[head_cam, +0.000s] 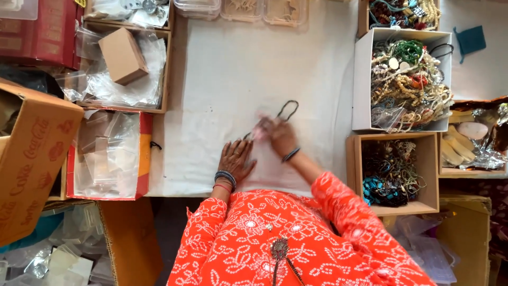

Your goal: Packing and sorting various pieces of jewelry into small plastic boxes and cloth drawstring bags.

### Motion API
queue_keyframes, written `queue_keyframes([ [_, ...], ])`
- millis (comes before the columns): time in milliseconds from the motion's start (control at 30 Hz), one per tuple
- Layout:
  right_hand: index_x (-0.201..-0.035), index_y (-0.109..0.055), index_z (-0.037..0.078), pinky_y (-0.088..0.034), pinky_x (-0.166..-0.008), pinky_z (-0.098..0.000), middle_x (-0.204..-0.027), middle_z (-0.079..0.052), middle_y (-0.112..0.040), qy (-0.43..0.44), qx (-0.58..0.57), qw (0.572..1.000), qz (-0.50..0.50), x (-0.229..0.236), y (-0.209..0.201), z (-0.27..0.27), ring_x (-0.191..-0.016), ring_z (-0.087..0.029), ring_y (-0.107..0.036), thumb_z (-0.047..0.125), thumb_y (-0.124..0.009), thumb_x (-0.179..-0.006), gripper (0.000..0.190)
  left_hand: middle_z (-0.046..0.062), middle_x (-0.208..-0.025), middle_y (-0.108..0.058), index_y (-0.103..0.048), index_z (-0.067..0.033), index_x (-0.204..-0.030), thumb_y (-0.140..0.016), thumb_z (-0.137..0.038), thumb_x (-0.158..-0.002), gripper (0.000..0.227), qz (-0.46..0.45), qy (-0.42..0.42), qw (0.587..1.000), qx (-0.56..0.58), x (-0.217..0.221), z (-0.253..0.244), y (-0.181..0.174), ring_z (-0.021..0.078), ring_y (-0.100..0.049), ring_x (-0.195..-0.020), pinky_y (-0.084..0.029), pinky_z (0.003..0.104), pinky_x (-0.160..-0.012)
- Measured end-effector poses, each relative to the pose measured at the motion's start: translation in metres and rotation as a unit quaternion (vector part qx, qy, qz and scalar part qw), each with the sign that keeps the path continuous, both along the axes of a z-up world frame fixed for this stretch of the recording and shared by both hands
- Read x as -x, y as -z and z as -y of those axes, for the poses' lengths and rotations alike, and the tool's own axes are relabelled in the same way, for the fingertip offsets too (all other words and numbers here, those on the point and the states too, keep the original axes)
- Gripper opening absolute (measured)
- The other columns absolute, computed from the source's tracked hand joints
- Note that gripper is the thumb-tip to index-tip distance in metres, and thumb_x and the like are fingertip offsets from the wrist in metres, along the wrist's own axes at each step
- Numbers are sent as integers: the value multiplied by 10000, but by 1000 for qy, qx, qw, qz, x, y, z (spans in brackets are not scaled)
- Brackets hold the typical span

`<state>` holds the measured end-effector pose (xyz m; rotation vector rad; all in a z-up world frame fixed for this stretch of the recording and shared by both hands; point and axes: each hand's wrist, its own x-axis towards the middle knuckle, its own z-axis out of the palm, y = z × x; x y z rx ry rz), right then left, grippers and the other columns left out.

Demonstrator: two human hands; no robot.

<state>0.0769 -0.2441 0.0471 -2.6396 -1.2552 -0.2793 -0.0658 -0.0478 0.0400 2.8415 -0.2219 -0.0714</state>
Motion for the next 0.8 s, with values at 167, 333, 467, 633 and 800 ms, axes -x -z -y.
queue_keyframes([
  [167, -1227, -683, 133, -500, -935, -459, -1345, -44, -636, 173, -12, 984, 40, -79, -24, 65, -1144, -302, -584, 5, -622, -818, 432, 49, -1505, -470, -433, -125, -1545, -566, -523, -948, 730, 58, -4, 998, 18, 0, 1, -7, 229, -383, -1434, -217, 479, -1224],
  [333, -1165, -678, 110, -512, -975, -479, -1252, -75, -649, 191, -92, 974, 82, -53, 1, 45, -1154, -334, -607, -30, -628, -792, 401, 46, -1510, -468, -432, -125, -1550, -571, -514, -948, 730, 67, -7, 997, 26, 1, 0, -7, 227, -383, -1426, -220, 478, -1221],
  [467, -1284, -659, 84, -497, -1000, -442, -1371, -108, -610, 17, -95, 995, -15, 22, -20, 0, -1234, -326, -593, 30, -621, -860, 429, 61, -1516, -472, -459, -107, -1474, -583, -531, -941, 693, 50, -7, 998, 24, -1, -1, -2, 236, -386, -1442, -225, 481, -1230],
  [633, -1308, -694, 167, -493, -927, -432, -1463, -19, -582, 105, -3, 994, -9, -22, 1, 47, -1164, -273, -578, 55, -631, -885, 443, 52, -1491, -485, -494, -123, -1513, -589, -489, -935, 691, 70, -9, 996, 47, 2, 0, -8, 235, -400, -1419, -237, 481, -1209],
  [800, -1204, -655, 156, -516, -1010, -457, -1460, -60, -603, 274, -61, 959, 33, -62, -31, 104, -1217, -286, -581, 15, -640, -860, 373, 28, -1431, -563, -605, -132, -1432, -618, -381, -936, 555, 129, -34, 991, 32, -6, 7, -1, 223, -467, -1368, -273, 463, -1189],
])
